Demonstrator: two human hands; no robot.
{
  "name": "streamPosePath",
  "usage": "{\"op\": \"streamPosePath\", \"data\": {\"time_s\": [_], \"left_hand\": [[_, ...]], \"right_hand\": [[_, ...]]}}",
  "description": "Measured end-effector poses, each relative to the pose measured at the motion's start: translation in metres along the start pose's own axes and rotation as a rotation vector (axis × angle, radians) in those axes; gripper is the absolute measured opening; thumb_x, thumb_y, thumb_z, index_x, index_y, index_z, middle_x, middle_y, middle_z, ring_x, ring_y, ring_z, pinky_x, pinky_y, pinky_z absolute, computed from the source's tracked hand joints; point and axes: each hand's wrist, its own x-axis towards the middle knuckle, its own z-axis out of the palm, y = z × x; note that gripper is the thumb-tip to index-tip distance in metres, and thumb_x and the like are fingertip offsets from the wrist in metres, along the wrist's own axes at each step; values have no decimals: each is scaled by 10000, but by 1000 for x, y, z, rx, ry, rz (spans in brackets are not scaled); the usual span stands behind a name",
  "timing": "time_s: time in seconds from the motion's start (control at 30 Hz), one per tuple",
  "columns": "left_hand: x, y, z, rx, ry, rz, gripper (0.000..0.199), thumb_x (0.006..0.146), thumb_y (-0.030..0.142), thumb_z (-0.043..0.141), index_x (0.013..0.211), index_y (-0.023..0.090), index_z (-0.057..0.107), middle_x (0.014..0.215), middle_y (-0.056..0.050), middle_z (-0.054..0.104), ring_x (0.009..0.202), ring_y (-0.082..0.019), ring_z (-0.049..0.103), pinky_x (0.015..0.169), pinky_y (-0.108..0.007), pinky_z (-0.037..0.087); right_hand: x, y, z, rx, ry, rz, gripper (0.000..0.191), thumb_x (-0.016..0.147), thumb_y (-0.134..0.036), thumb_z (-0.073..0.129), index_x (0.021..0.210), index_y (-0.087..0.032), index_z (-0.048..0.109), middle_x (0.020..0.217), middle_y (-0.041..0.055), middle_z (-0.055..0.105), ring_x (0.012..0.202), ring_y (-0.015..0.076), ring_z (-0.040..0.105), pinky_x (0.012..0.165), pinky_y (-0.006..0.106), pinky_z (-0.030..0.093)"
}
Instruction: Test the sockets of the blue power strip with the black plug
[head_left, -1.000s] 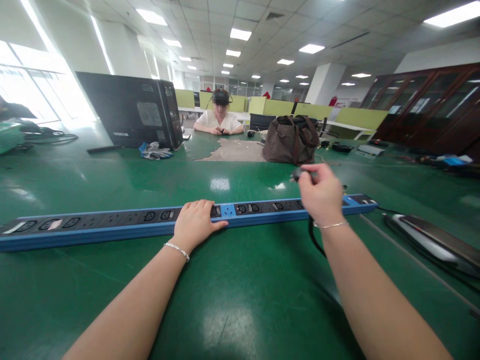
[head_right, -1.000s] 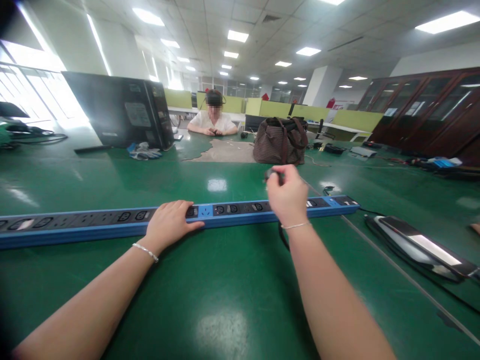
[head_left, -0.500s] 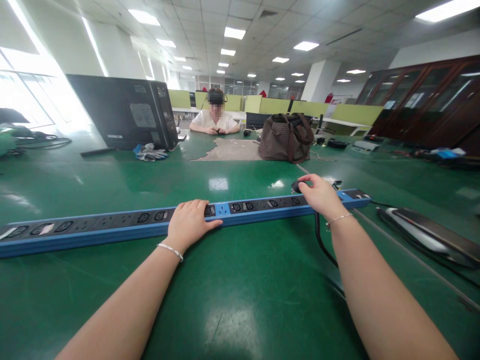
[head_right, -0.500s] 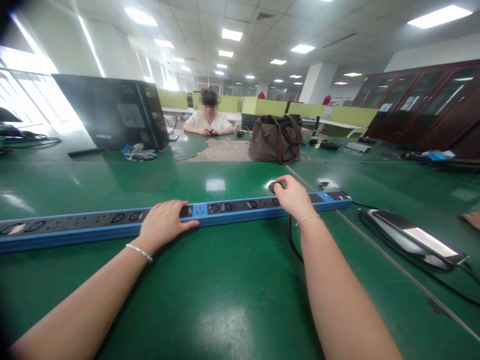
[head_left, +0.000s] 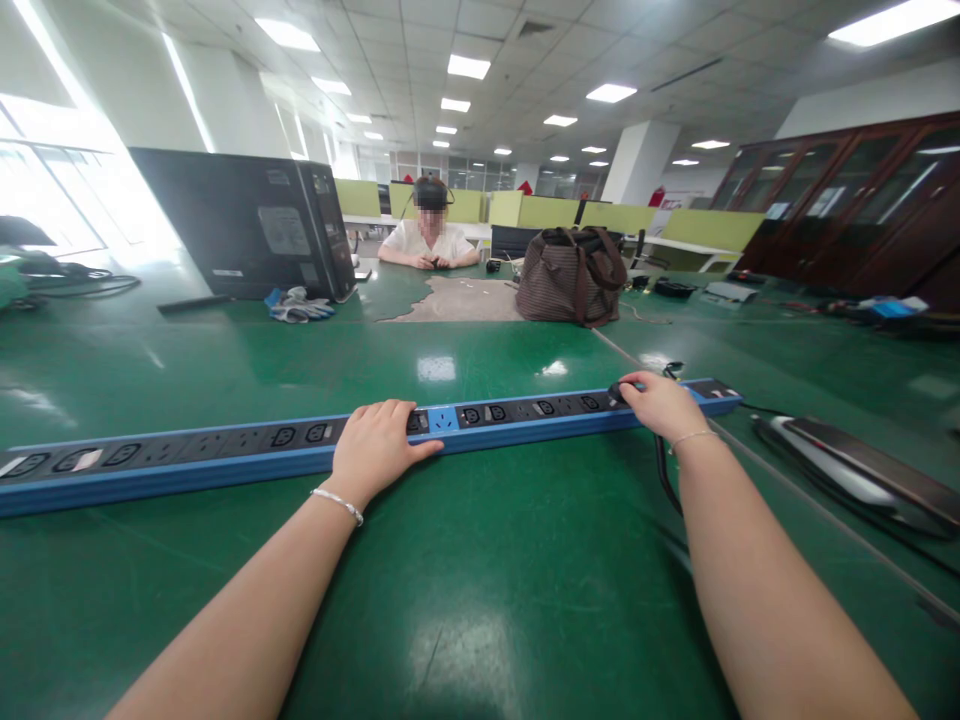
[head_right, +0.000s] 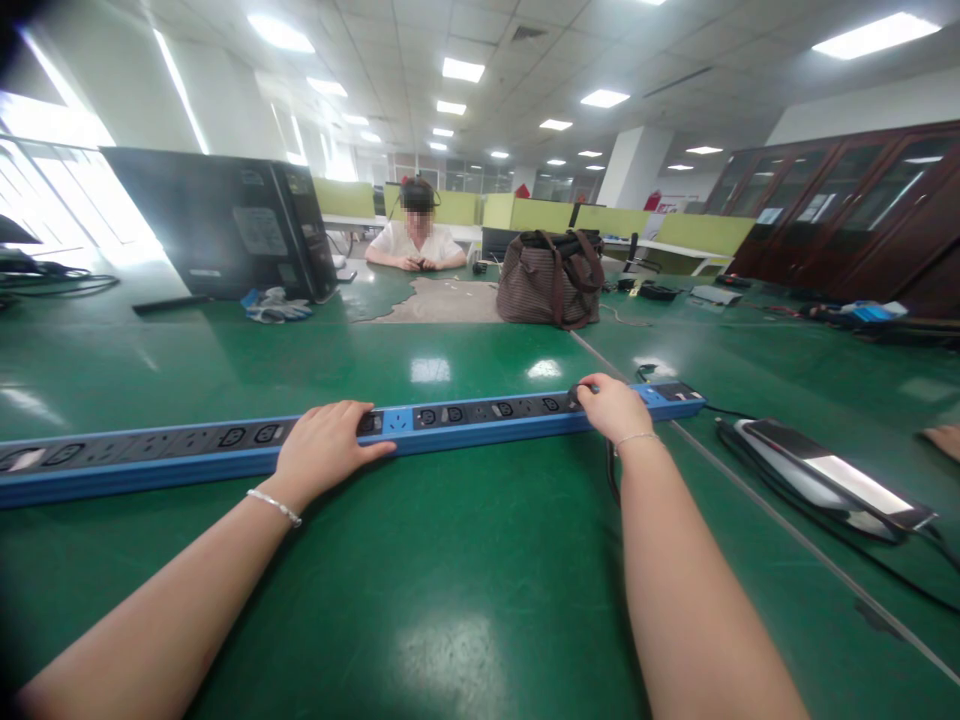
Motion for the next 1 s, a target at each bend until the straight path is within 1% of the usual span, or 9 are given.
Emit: {"op": "streamPosePath", "data": {"time_s": [0.1,0.27,0.37,0.5,0.63,0.8,1.0], "left_hand": [[0,0,0,3,0,0,613,719,641,471,1127,188,530,1071,-107,609,1030,-270,530,899,-395,352],[0,0,1,4,10,8,620,718,643,470,1125,179,529,1064,-106,612,1021,-274,536,889,-395,357],[0,0,0,0,9,6,618,718,643,470,1121,179,534,1068,-108,611,1030,-275,534,894,-395,355],[0,1,-1,10,-1,-4,611,720,641,468,1125,188,534,1083,-105,608,1042,-270,529,902,-387,353],[0,1,-1,25,0,-5,606,721,642,467,1122,193,533,1078,-98,612,1036,-267,533,901,-381,356],[0,0,-1,30,-12,-9,602,723,637,468,1119,190,536,1082,-99,614,1040,-268,532,898,-382,357],[0,-1,1,35,4,1,619,720,649,459,1119,181,533,1074,-105,616,1035,-271,536,890,-384,361]], "right_hand": [[0,2,2,-20,-8,-4,392,775,-395,391,1012,-224,653,899,72,671,800,206,593,672,287,408],[2,6,8,-19,-69,-77,409,789,-414,385,1052,-237,643,917,67,675,792,206,593,669,287,408],[1,8,11,-2,-53,-94,404,797,-398,382,1051,-228,646,932,64,675,790,196,594,680,282,411],[-2,8,15,43,-17,-73,392,787,-389,403,1051,-232,648,952,58,673,801,192,597,697,281,421],[-3,9,19,107,2,-58,389,774,-385,422,1051,-232,650,923,52,678,794,191,599,707,283,426],[-3,7,19,127,-32,-36,381,770,-383,423,1041,-243,651,890,45,680,750,186,593,693,284,423],[-3,6,18,139,-58,-43,390,769,-380,407,1048,-247,644,903,44,675,736,182,581,684,284,415]]}}
